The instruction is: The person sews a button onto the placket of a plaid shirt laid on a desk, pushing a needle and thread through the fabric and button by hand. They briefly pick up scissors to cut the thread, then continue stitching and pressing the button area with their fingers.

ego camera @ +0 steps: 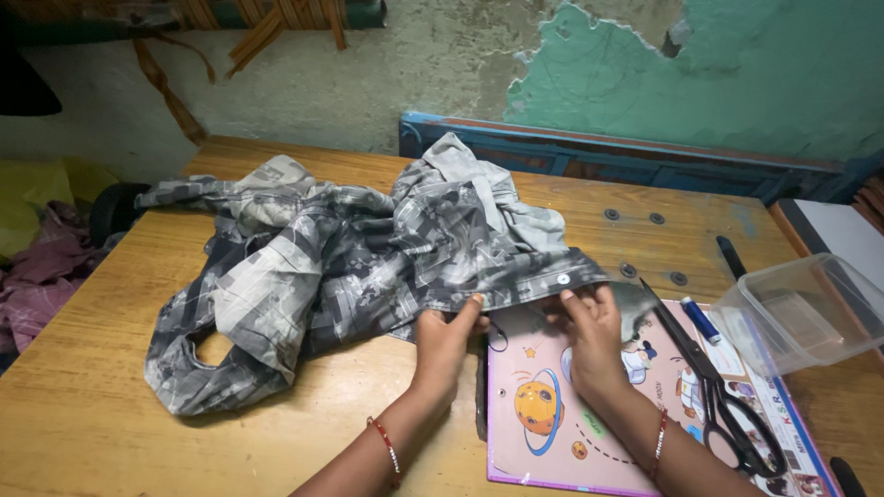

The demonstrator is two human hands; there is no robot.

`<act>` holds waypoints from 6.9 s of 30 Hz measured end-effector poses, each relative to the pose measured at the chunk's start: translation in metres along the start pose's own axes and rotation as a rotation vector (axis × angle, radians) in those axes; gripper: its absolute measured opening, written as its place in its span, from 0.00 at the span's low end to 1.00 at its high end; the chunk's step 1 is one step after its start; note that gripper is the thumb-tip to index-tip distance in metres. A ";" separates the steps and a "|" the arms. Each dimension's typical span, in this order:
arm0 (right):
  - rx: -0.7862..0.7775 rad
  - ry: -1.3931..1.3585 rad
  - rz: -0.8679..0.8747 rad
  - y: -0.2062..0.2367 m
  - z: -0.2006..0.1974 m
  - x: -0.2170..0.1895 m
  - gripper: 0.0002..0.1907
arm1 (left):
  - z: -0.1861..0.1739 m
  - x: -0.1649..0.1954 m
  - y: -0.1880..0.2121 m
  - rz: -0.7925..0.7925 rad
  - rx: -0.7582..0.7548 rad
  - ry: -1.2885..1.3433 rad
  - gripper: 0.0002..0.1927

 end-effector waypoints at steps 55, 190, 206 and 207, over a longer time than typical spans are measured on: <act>-0.272 -0.044 -0.124 0.001 0.005 -0.021 0.03 | 0.011 0.013 0.008 0.228 -0.167 -0.414 0.15; 0.062 1.167 -0.925 0.062 0.050 -0.046 0.17 | 0.008 -0.015 0.000 0.036 -0.274 -0.033 0.13; 0.034 1.198 -1.006 0.067 0.054 -0.045 0.17 | 0.011 0.031 0.016 0.449 -0.212 -0.676 0.12; 0.022 1.195 -1.003 0.067 0.054 -0.044 0.17 | 0.012 0.033 0.018 0.463 -0.206 -0.703 0.11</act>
Point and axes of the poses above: each hand's wrist, its own y-axis away from the middle knuckle, its own z-axis out of the palm, x = y × z, the point moved 3 cm from there along -y, towards the middle knuckle, and after that the axes turned 13 degrees about z, right-handed, at the moved point
